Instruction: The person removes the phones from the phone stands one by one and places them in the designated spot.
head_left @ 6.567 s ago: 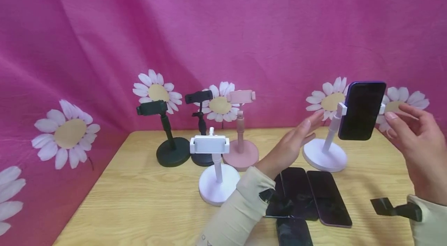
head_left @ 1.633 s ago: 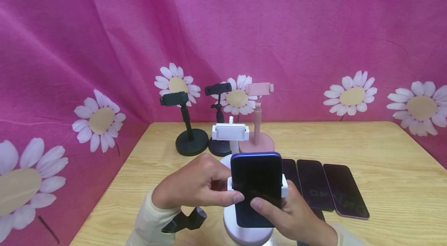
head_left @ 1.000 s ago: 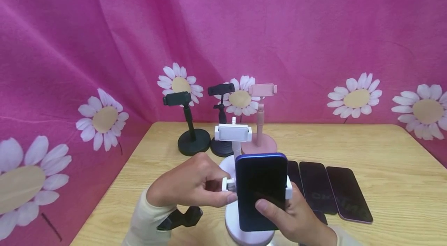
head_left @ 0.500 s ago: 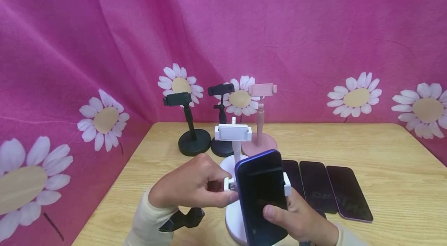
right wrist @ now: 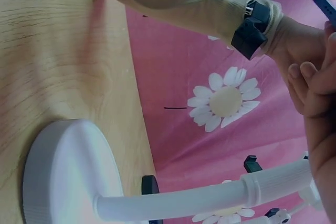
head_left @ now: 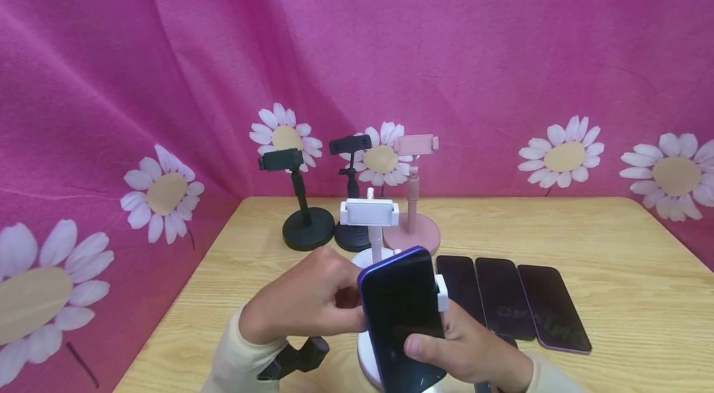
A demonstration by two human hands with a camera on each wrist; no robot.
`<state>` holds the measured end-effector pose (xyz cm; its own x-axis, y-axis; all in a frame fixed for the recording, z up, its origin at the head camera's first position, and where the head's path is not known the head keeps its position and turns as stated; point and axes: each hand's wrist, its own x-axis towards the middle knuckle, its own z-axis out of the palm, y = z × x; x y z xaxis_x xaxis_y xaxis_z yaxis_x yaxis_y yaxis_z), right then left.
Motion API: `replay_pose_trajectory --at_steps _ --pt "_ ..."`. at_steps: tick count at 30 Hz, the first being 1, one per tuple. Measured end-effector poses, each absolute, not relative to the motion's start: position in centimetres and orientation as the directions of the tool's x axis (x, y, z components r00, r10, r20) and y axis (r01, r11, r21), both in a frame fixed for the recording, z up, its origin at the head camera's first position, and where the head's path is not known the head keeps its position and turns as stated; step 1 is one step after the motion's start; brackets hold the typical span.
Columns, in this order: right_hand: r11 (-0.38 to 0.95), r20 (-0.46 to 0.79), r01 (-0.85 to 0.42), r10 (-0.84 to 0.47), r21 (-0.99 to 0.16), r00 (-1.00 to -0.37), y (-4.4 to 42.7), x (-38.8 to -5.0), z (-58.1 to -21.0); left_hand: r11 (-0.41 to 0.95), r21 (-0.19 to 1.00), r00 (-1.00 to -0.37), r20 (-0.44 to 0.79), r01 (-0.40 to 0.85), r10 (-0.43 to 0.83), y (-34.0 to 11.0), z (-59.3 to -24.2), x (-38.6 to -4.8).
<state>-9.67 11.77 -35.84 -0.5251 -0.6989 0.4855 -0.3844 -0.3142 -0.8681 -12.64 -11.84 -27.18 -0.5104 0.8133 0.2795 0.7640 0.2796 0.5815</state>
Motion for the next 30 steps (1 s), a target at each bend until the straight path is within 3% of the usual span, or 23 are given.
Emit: replay_pose_trajectory --at_steps 4,10,15,16,18,22,26,30 --pt "-0.231 0.395 -0.344 -0.736 -0.91 -0.551 11.6 -9.1 -35.8 0.258 0.592 -0.495 0.28 0.764 0.823 -11.9 -27.3 -12.8" --pt "-0.044 0.098 -0.1 -0.768 -0.994 -0.633 11.8 -7.5 -34.6 0.289 0.573 -0.509 0.268 0.767 0.818 -12.1 -27.3 -12.9" --pt "-0.148 0.114 -0.003 -0.748 -0.989 -0.654 14.0 -6.5 -34.1 0.284 0.593 -0.508 0.251 0.754 0.824 -11.9 -27.2 -13.1" --pt "-0.176 0.17 -0.059 -0.73 -0.983 -0.662 14.8 -6.4 -34.3 0.278 0.599 -0.504 0.249 0.751 0.827 -11.9 -27.3 -13.1" --pt "-0.217 0.253 -0.141 -0.683 -0.966 -0.685 16.6 -6.2 -34.7 0.265 0.604 -0.495 0.25 0.751 0.832 -11.8 -27.4 -13.1" --pt "-0.118 0.238 -0.208 -0.568 -0.971 -0.788 20.8 -5.7 -35.2 0.233 0.569 -0.457 0.289 0.789 0.841 -12.1 -27.6 -13.1" --pt "0.112 -0.044 0.006 -0.337 -0.994 -0.94 23.9 -4.9 -35.3 0.219 0.546 -0.44 0.314 0.809 0.841 -12.5 -27.5 -13.0" --pt "0.276 -0.242 0.206 -0.1 -0.939 -0.965 26.0 -4.1 -36.7 0.219 0.556 -0.447 0.314 0.802 0.838 -12.8 -27.4 -12.9"
